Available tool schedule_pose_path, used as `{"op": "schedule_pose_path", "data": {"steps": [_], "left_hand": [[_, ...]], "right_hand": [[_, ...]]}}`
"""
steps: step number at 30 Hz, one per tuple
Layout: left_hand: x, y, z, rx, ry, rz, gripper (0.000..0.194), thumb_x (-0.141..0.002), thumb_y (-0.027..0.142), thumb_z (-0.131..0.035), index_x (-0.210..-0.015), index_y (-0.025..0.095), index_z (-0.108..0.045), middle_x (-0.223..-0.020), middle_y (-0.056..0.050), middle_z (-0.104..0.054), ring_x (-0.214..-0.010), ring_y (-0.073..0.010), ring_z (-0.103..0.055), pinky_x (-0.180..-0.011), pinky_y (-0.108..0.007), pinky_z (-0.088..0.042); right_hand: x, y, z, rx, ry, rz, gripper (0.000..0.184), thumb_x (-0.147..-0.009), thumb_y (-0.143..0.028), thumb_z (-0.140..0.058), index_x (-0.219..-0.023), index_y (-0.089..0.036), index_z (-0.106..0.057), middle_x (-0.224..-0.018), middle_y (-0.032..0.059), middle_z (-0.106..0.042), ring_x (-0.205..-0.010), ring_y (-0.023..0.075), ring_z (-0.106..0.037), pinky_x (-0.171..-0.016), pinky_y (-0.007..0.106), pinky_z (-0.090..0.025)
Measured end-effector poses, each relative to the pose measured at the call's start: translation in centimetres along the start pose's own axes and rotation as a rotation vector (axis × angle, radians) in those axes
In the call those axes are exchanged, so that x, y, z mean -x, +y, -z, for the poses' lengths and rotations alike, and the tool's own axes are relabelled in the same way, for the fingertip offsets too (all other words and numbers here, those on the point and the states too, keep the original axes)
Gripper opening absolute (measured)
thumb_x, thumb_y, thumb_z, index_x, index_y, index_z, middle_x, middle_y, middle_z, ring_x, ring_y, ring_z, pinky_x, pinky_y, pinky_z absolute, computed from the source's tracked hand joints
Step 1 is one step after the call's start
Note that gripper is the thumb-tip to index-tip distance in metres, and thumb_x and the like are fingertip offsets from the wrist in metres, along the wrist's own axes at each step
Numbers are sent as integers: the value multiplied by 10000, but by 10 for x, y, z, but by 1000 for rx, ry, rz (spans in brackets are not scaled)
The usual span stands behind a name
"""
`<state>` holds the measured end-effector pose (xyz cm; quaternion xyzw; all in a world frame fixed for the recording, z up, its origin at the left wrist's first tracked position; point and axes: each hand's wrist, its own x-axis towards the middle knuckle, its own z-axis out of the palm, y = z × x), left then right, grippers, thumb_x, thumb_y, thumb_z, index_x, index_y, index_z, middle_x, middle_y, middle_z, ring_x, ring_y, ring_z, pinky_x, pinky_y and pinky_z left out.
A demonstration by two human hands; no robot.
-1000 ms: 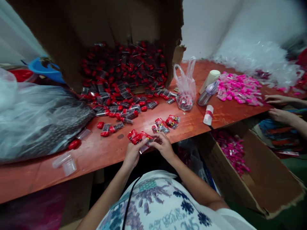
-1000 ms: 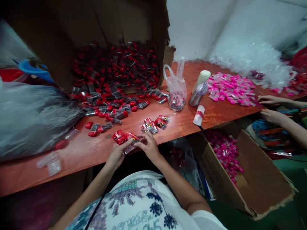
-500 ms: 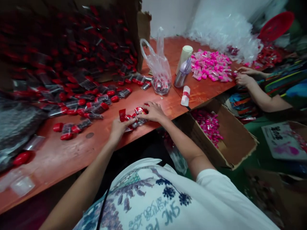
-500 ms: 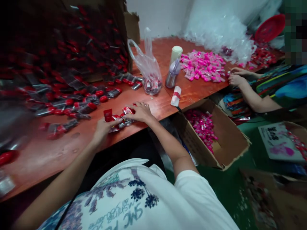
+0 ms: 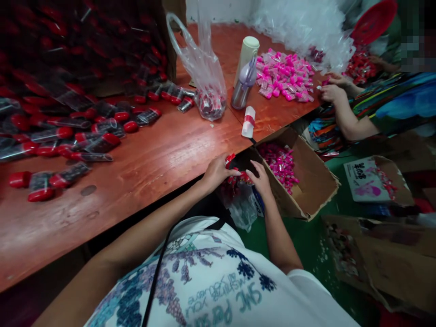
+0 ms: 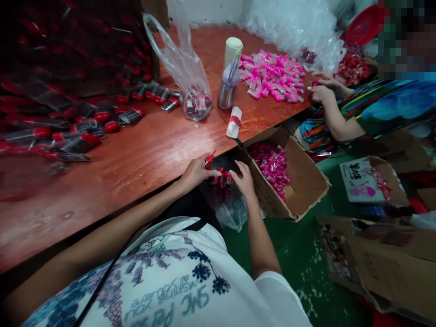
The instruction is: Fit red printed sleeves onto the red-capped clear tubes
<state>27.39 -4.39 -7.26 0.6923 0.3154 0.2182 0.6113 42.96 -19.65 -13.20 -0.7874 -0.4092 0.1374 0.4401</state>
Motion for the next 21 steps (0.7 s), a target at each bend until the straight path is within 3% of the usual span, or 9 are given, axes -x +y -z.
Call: {"op": "schedule_pose_path", "data": {"steps": [4, 7, 11, 16, 21], "left_hand": [[9, 10, 3, 348, -38, 221, 505, -539, 162, -796, -1014, 149, -626, -671, 9, -611, -586, -174, -603, -612, -320, -501], [27, 16, 22, 635, -84, 410, 450, -602, 106, -745, -1027, 128, -597, -746, -45, -656, -615, -188, -643, -632, -385, -547], [59, 14, 54, 797, -32, 495, 428, -618, 41, -706, -1027, 126, -610, -865, -109, -700, -746, -232, -684, -693, -416, -566], [98, 6, 85, 874, 179, 422, 412, -618, 70, -732, -1016, 134, -645, -912, -114, -715, -795, -239, -693, -721, -384, -571], [134, 2, 111, 899, 432, 345, 313, -560, 106, -786, -856, 107, -684, -794, -92, -722, -702, -215, -688, -669, -331, -571]], "right_hand": [[30, 28, -14, -263, 247, -324, 418, -750, -413, -578, -1063, -139, -622, -1060, 114, -649, -970, 209, -595, -916, 415, -440], [43, 16, -30, -361, 258, -393, 380, -743, -410, -569, -1002, -136, -621, -920, 78, -668, -815, 181, -616, -805, 376, -491], [53, -45, -52, -486, 83, -310, 300, -778, -413, -574, -961, -179, -614, -823, 19, -628, -719, 143, -588, -672, 275, -498], [63, -136, -84, -557, -201, -67, 233, -751, -386, -660, -888, -210, -590, -777, -17, -594, -664, 124, -556, -601, 230, -460], [63, -183, -120, -474, -321, 132, 229, -756, -327, -660, -940, -213, -587, -824, 0, -638, -724, 152, -599, -670, 262, -482]]}}
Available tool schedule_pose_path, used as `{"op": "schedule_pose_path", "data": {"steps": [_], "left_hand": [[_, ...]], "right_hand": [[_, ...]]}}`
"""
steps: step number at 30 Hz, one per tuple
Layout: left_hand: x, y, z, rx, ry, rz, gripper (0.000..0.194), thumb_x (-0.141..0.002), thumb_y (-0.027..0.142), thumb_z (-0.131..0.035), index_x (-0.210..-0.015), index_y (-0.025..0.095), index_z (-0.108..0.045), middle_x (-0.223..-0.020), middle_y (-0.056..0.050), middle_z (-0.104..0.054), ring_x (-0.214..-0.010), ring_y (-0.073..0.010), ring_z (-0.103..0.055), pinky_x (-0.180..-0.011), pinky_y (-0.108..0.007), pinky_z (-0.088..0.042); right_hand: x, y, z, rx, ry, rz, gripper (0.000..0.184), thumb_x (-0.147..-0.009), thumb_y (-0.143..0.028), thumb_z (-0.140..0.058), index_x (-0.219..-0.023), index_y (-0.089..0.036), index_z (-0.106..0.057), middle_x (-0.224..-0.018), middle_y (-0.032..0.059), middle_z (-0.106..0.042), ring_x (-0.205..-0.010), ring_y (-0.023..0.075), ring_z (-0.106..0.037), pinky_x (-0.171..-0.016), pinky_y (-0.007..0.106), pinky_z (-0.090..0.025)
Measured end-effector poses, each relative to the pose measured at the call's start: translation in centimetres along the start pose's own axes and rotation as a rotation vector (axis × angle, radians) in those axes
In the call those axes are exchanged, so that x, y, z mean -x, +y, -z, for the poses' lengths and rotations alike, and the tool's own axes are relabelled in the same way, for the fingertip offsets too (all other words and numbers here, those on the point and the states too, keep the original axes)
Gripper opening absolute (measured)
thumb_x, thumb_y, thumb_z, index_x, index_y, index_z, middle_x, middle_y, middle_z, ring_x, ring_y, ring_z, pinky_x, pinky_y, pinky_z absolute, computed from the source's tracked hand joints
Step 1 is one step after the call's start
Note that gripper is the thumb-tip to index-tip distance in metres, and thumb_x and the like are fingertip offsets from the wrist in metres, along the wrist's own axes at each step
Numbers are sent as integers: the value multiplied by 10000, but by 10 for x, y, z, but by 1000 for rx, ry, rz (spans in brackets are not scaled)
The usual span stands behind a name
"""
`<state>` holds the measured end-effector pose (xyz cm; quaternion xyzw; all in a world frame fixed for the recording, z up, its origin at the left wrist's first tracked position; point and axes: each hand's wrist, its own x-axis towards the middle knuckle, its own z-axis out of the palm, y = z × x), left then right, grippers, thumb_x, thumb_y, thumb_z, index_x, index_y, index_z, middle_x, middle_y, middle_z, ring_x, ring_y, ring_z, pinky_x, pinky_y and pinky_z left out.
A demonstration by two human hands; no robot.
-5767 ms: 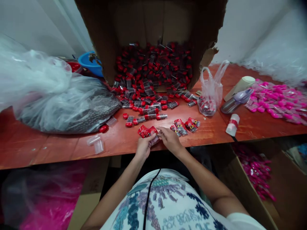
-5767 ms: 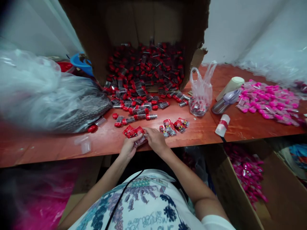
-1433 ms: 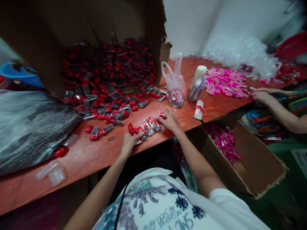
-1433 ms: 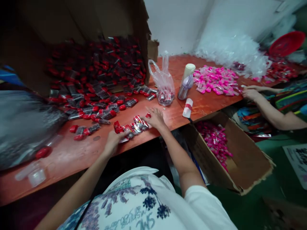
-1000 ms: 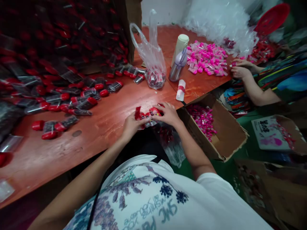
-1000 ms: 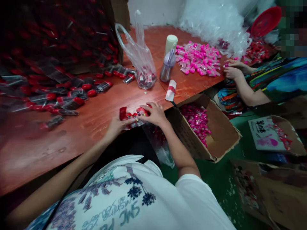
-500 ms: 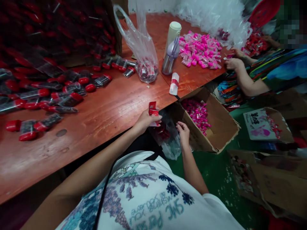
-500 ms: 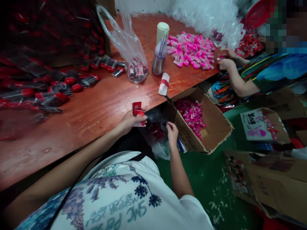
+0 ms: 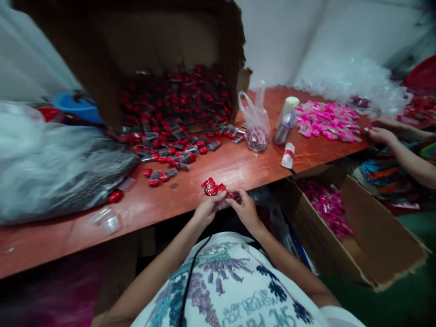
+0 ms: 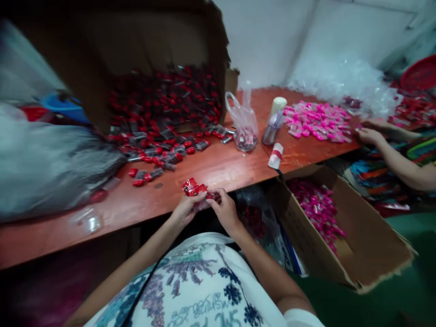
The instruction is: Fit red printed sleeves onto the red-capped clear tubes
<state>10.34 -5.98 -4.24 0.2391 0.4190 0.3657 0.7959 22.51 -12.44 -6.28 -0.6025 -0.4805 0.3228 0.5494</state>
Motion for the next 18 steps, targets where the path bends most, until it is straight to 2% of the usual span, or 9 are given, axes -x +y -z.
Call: {"op": "schedule_pose_path", "data": {"steps": [3, 6, 11, 13, 15, 18], "left_hand": [[11, 10, 21, 34, 70, -95, 265, -538, 146, -815, -767, 99, -690, -735, -74, -717, -648, -193, -678, -667, -314, -566], [21, 19, 42, 56, 92, -178, 300, -516, 155, -833, -782, 103, -704, -771, -79, -727, -673, -188, -684, -670, -280, -554], [32, 36, 84, 147, 249, -222, 279, -511, 122, -831, -754, 109, -694, -701, -56, -715, -615, -174, -679, -609, -249, -555], [35, 44, 101, 215, 324, -230, 236, -544, 77, -802, -741, 110, -677, -685, -43, -706, -609, -166, -679, -625, -257, -566], [37, 52, 118, 281, 385, -258, 192, -585, 35, -762, -723, 115, -655, -656, -23, -689, -591, -156, -673, -637, -277, -578], [39, 63, 134, 330, 425, -295, 158, -636, 8, -707, -734, 116, -644, -655, -26, -680, -600, -167, -675, -658, -325, -590]], "right_hand": [[-12, -8, -23, 54, -91, 48, 216, -807, -301, -584, -1013, -234, -588, -821, 1, -655, -732, 171, -627, -672, 278, -495], [-19, -15, -43, 145, -201, 126, 247, -841, -266, -528, -1079, -266, -594, -803, -3, -677, -699, 182, -648, -650, 286, -503], [-35, -22, -80, 260, -466, 318, 384, -885, -221, -464, -1248, -331, -521, -867, -3, -710, -737, 187, -672, -668, 298, -528], [-53, -23, -99, 352, -510, 419, 364, -888, -250, -488, -1242, -320, -540, -931, 27, -704, -829, 201, -658, -748, 330, -524], [-75, -25, -124, 443, -522, 526, 343, -874, -279, -536, -1214, -287, -574, -1078, 74, -664, -986, 223, -608, -870, 380, -485], [-109, -30, -173, 579, -594, 687, 404, -846, -365, -590, -1237, -265, -566, -1349, 103, -496, -1253, 271, -423, -1026, 456, -358]]}}
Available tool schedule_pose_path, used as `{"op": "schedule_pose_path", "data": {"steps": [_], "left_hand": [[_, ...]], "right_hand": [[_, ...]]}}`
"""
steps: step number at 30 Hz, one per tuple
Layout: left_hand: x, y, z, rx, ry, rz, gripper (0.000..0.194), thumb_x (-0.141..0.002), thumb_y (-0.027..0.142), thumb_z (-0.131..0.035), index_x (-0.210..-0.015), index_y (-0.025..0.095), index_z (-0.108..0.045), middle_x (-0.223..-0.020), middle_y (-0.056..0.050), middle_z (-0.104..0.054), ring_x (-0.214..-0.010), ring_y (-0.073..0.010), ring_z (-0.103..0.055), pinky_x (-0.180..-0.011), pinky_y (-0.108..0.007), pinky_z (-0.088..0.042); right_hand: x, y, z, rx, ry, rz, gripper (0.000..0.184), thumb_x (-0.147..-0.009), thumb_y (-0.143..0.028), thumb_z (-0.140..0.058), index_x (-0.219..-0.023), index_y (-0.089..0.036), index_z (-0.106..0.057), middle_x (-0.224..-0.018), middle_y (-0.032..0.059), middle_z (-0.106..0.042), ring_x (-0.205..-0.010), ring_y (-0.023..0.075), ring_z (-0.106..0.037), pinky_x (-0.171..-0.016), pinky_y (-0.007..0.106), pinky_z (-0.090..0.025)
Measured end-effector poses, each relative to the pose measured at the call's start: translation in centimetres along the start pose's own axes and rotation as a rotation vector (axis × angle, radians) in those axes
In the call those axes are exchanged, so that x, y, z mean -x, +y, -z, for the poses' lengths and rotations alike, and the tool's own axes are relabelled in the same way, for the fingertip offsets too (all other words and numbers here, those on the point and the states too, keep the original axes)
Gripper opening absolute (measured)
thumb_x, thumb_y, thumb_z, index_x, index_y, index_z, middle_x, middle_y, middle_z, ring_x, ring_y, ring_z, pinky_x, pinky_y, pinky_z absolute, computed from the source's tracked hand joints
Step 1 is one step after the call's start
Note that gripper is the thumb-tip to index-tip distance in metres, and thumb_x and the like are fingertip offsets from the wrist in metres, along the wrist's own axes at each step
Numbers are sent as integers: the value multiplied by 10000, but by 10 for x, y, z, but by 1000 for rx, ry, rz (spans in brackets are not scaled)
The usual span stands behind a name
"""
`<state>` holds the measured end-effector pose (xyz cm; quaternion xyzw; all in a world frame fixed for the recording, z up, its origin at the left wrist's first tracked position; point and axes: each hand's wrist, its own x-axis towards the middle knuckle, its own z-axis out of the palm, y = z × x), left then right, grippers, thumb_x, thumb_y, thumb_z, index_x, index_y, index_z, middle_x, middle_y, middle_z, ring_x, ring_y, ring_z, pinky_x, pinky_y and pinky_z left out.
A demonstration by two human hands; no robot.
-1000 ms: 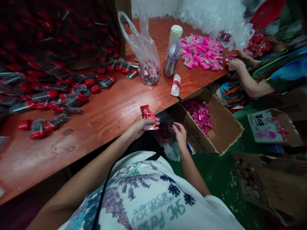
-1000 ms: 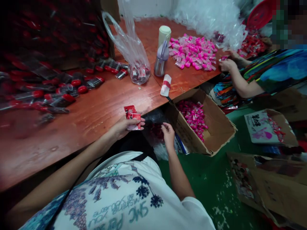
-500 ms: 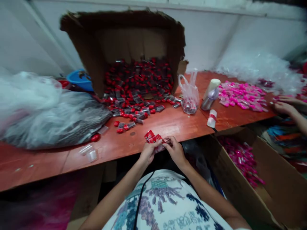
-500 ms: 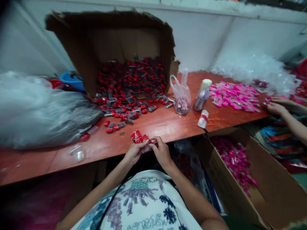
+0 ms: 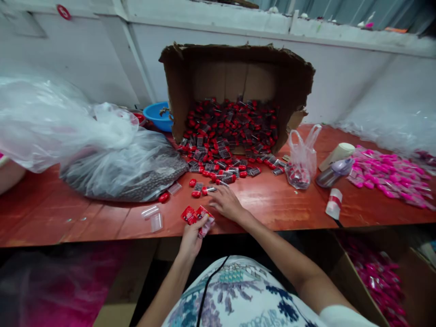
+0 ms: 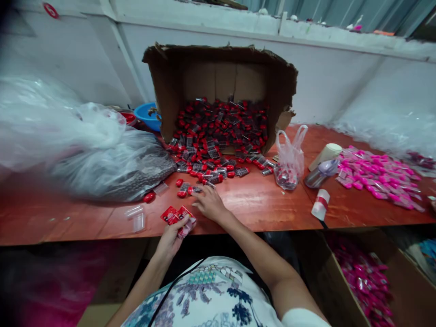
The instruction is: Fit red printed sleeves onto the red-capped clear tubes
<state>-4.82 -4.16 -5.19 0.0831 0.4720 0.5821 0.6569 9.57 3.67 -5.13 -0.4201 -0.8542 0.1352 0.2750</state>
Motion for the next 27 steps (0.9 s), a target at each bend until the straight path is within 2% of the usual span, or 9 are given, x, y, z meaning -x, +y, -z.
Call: {"op": "schedule_pose_path", "data": {"steps": [3, 5, 7, 10, 14, 19, 23, 25, 27], "left_hand": [[-3, 7, 3, 27, 56, -1, 144, -664, -14, -651, -721, 118, -647, -659, -31, -685, -599, -164, -673, -676, -335, -594], [-2, 9, 4, 50, 98, 20, 141, -685, -20, -604, -672, 115, -641, -630, -32, -678, -575, -157, -664, -664, -325, -595], [1, 10, 7, 61, 125, 54, 154, -707, -12, -569, -636, 108, -634, -613, -49, -676, -571, -165, -664, -653, -327, -595], [3, 10, 12, 51, 134, 77, 139, -716, 1, -574, -646, 101, -640, -626, -65, -684, -579, -169, -665, -649, -331, -594], [-2, 5, 12, 20, 112, 70, 107, -684, -9, -634, -708, 95, -649, -649, -61, -689, -579, -164, -665, -619, -312, -590], [-14, -5, -13, -6, 85, 89, 128, -651, -39, -656, -702, 78, -648, -650, -69, -686, -552, -175, -662, -578, -302, -581], [-23, -12, -35, 33, 54, 55, 181, -613, -57, -684, -723, 85, -662, -681, -60, -697, -584, -163, -668, -603, -267, -573], [-28, -14, -41, 55, 83, 49, 196, -597, -46, -709, -726, 95, -663, -681, -45, -696, -578, -154, -664, -603, -265, -572], [-32, -16, -44, 65, 107, 49, 201, -588, -34, -726, -726, 98, -662, -673, -35, -693, -566, -149, -660, -599, -269, -573]], "right_hand": [[-47, 1, -24, 120, -125, 93, 515, -847, -480, -558, -1323, -302, -479, -1482, 61, -339, -1376, 309, -221, -1086, 515, -236], [-63, 1, -37, 163, -194, 117, 547, -846, -525, -533, -1345, -315, -447, -1493, 52, -322, -1370, 318, -225, -1088, 536, -201], [-64, 5, -44, 176, -225, 122, 508, -861, -524, -511, -1326, -324, -469, -1471, 53, -363, -1323, 304, -316, -1080, 530, -207], [-43, 18, -41, 168, -196, 133, 415, -900, -465, -478, -1291, -330, -508, -1434, 53, -421, -1270, 270, -392, -1068, 484, -242], [-1, 40, -20, 206, -142, 73, 403, -916, -445, -451, -1292, -317, -516, -1416, 60, -447, -1262, 266, -409, -1063, 456, -262], [39, 49, 14, 283, -183, -88, 394, -926, -388, -451, -1308, -301, -497, -1438, 67, -419, -1310, 276, -369, -1066, 486, -244], [56, 52, 34, 248, -170, -126, 400, -910, -377, -474, -1304, -310, -495, -1497, 77, -314, -1336, 289, -332, -1067, 559, -187], [61, 58, 39, 210, -95, -172, 390, -922, -285, -438, -1308, -284, -495, -1497, 88, -310, -1315, 263, -362, -1056, 516, -249], [63, 65, 41, 184, -22, -225, 428, -912, -149, -380, -1316, -238, -491, -1448, 90, -397, -1272, 225, -409, -1031, 435, -320]]}}
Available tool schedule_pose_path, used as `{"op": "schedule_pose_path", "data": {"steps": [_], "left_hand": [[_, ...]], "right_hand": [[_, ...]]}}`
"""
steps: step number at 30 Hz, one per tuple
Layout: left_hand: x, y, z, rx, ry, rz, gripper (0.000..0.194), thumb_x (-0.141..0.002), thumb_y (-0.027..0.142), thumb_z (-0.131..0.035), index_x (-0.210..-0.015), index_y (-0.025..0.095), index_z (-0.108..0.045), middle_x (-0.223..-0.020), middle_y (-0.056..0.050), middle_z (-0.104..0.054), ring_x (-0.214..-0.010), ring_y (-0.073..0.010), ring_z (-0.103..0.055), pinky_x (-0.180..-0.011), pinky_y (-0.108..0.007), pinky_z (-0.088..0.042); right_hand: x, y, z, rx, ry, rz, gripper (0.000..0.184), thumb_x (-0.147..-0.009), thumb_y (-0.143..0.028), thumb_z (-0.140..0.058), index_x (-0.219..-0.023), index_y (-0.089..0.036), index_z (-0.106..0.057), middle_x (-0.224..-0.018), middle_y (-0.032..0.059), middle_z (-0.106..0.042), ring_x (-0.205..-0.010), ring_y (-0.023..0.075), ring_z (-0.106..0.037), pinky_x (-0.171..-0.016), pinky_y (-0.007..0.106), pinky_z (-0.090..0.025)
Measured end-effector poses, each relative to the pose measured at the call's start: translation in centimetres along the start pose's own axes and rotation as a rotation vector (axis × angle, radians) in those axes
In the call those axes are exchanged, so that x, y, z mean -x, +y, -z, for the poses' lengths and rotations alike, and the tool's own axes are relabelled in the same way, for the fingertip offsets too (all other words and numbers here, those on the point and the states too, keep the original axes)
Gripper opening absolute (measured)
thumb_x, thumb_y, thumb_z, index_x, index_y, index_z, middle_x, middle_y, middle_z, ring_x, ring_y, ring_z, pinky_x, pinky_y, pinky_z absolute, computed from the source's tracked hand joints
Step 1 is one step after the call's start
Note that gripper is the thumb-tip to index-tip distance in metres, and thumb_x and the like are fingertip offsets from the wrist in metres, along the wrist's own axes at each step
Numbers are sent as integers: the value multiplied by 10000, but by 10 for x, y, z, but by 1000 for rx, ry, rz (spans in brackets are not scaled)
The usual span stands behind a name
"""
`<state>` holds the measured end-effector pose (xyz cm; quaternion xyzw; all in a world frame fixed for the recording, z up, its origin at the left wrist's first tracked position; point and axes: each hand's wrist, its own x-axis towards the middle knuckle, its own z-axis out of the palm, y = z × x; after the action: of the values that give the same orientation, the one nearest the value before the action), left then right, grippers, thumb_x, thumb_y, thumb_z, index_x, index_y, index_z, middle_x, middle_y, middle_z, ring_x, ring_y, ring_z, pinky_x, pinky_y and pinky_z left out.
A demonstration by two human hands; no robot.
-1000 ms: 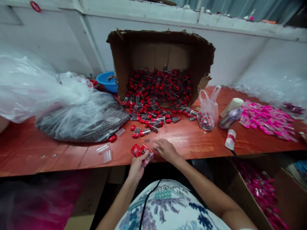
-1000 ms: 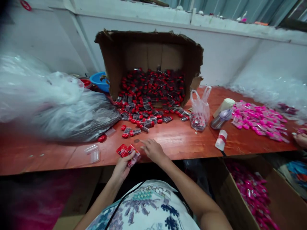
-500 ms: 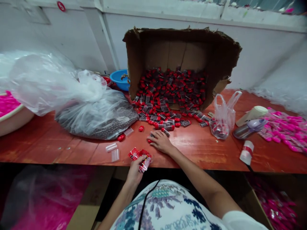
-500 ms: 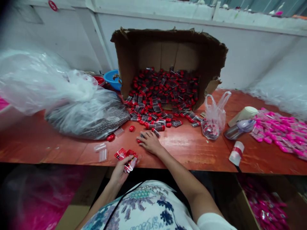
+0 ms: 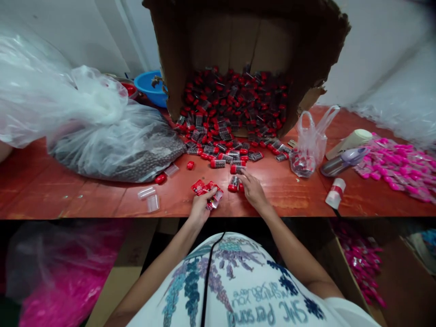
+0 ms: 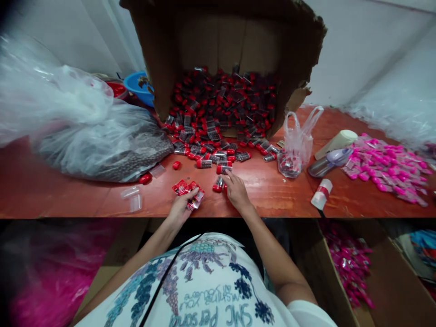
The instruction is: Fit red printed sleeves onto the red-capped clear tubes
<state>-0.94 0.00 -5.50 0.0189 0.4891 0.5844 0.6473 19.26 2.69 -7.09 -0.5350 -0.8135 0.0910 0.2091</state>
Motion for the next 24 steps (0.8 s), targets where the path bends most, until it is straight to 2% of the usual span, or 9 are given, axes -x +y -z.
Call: {"op": "schedule_pose_path", "data": {"steps": [3, 6, 8, 11, 15, 18, 21, 24], "left_hand": [[-3, 1, -3, 12, -2, 2, 180, -605, -38, -710, -714, 93, -655, -655, -33, -687, -557, -146, -657, -591, -264, -569], [-2, 4, -7, 26, -19, 21, 150, -643, -51, -667, -698, 88, -646, -646, -42, -684, -566, -144, -658, -597, -253, -563], [-2, 7, -9, 30, -19, 35, 140, -662, -52, -649, -689, 85, -639, -641, -49, -682, -567, -143, -657, -609, -253, -563], [-2, 10, -10, 37, -5, 51, 140, -687, -49, -630, -676, 90, -625, -617, -41, -668, -548, -134, -647, -601, -247, -561], [-5, 12, -11, 69, -17, 92, 150, -736, -38, -592, -682, 101, -609, -615, -33, -660, -549, -126, -645, -593, -236, -559], [-8, 13, -13, 89, -20, 127, 152, -763, -31, -571, -702, 104, -606, -629, -33, -662, -559, -124, -649, -600, -240, -562], [-9, 13, -18, 91, -27, 150, 154, -778, -22, -560, -704, 107, -602, -623, -29, -657, -542, -120, -642, -582, -237, -559], [-8, 11, -25, 84, -27, 148, 163, -781, -22, -555, -687, 105, -595, -608, -29, -651, -524, -121, -634, -551, -234, -550]], "right_hand": [[-3, 3, 1, 8, -46, 35, 497, -863, -54, -374, -1309, -229, -505, -1372, 56, -500, -1272, 222, -392, -1029, 393, -328], [-7, -8, 6, 42, -134, 131, 437, -860, -138, -459, -1274, -258, -535, -1369, 38, -502, -1298, 259, -347, -1048, 428, -287], [-11, -19, 8, 46, -157, 145, 389, -844, -209, -526, -1231, -239, -560, -1343, 57, -516, -1252, 262, -396, -1038, 419, -296], [-16, -30, 7, 49, -187, 126, 320, -836, -214, -556, -1154, -192, -587, -1235, 88, -571, -1111, 232, -498, -966, 361, -363], [-20, -28, 0, 65, -188, 105, 236, -884, -248, -535, -1098, -180, -608, -1054, 98, -614, -978, 211, -532, -883, 322, -400], [-16, -21, -2, 32, -119, 20, 232, -922, -285, -474, -1053, -170, -627, -1002, 114, -621, -957, 215, -539, -864, 327, -403], [-5, -19, 0, -221, 28, -172, 294, -948, -345, -399, -1015, -177, -631, -983, 98, -651, -930, 212, -578, -833, 322, -426], [9, -27, 1, -445, 130, -312, 388, -964, -414, -300, -1038, -189, -608, -886, 55, -679, -781, 179, -623, -703, 278, -473]]}}
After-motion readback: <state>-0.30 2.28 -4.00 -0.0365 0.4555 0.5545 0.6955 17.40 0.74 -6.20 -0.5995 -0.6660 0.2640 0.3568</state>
